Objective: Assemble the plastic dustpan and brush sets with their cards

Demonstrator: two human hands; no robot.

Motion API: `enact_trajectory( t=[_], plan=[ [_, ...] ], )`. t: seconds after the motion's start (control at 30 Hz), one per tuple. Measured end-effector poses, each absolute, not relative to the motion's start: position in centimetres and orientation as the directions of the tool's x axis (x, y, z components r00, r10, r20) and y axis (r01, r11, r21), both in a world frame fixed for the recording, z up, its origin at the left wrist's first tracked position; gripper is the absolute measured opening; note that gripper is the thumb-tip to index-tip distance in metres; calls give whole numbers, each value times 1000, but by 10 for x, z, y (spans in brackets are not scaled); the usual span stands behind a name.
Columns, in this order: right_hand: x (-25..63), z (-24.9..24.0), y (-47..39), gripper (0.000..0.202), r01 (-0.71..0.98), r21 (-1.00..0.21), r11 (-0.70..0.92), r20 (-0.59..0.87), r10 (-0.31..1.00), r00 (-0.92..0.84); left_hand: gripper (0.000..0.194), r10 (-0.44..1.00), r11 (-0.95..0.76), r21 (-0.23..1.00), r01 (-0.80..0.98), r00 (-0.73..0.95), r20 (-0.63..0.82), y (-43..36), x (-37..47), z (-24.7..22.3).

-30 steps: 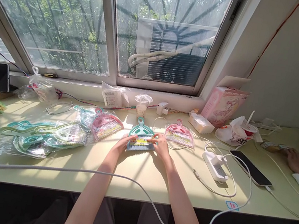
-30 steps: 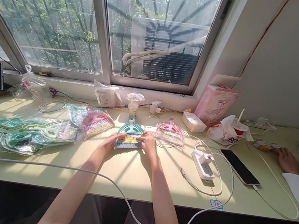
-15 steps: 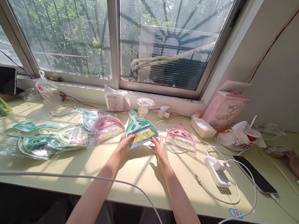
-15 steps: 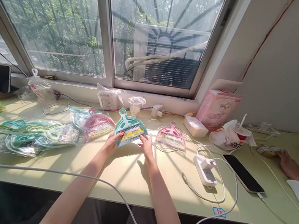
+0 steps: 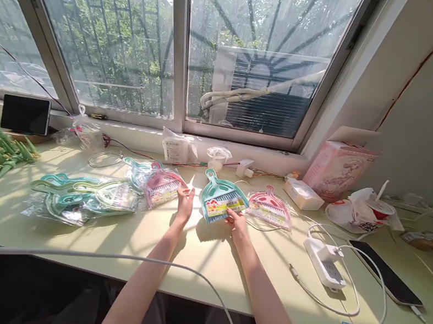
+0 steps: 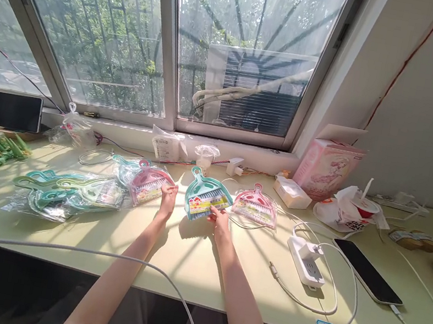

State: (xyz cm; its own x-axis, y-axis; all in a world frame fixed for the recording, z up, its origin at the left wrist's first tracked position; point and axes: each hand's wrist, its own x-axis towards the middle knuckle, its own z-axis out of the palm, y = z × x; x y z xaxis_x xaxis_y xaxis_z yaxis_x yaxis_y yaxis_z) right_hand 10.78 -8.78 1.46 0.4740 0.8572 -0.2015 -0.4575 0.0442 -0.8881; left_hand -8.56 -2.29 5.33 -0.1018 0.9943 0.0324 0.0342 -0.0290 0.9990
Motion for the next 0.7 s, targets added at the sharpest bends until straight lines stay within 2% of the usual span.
enact_trajectory(
  t=[0.07, 0.13, 0.2, 0.33, 0.43, 0.57, 0.63, 0.7],
  plan=[
    [111, 16, -90, 36, -480, -874, 72, -188, 862, 472, 79, 952, -80, 974, 213, -272, 138, -17, -105, 57],
    [114, 17, -92, 36, -478, -874, 94, -160, 871, 464, 78, 932, -89, 877, 472, -270, 240, -12, -123, 56],
    [118, 18, -94, 37, -455, -885, 100, -139, 875, 464, 67, 944, -80, 766, 638, -198, 263, -8, -135, 51],
    [123, 20, -95, 41, -444, -888, 115, -120, 877, 466, 37, 967, -138, 781, 609, -88, 239, -9, -135, 48],
    [125, 22, -93, 36, -471, -873, 124, -134, 868, 478, 20, 950, -274, 803, 530, 20, 311, -16, -124, 54],
    [130, 24, -93, 29, -500, -856, 130, -170, 842, 512, 28, 866, -446, 720, 532, 53, 497, -27, -122, 67],
    [133, 24, -93, 27, -489, -862, 130, -173, 832, 526, 30, 856, -399, 703, 589, -36, 516, -29, -132, 74],
    [135, 25, -94, 25, -453, -884, 115, -163, 832, 530, 34, 861, -291, 742, 604, -174, 478, -29, -145, 80]
  ],
)
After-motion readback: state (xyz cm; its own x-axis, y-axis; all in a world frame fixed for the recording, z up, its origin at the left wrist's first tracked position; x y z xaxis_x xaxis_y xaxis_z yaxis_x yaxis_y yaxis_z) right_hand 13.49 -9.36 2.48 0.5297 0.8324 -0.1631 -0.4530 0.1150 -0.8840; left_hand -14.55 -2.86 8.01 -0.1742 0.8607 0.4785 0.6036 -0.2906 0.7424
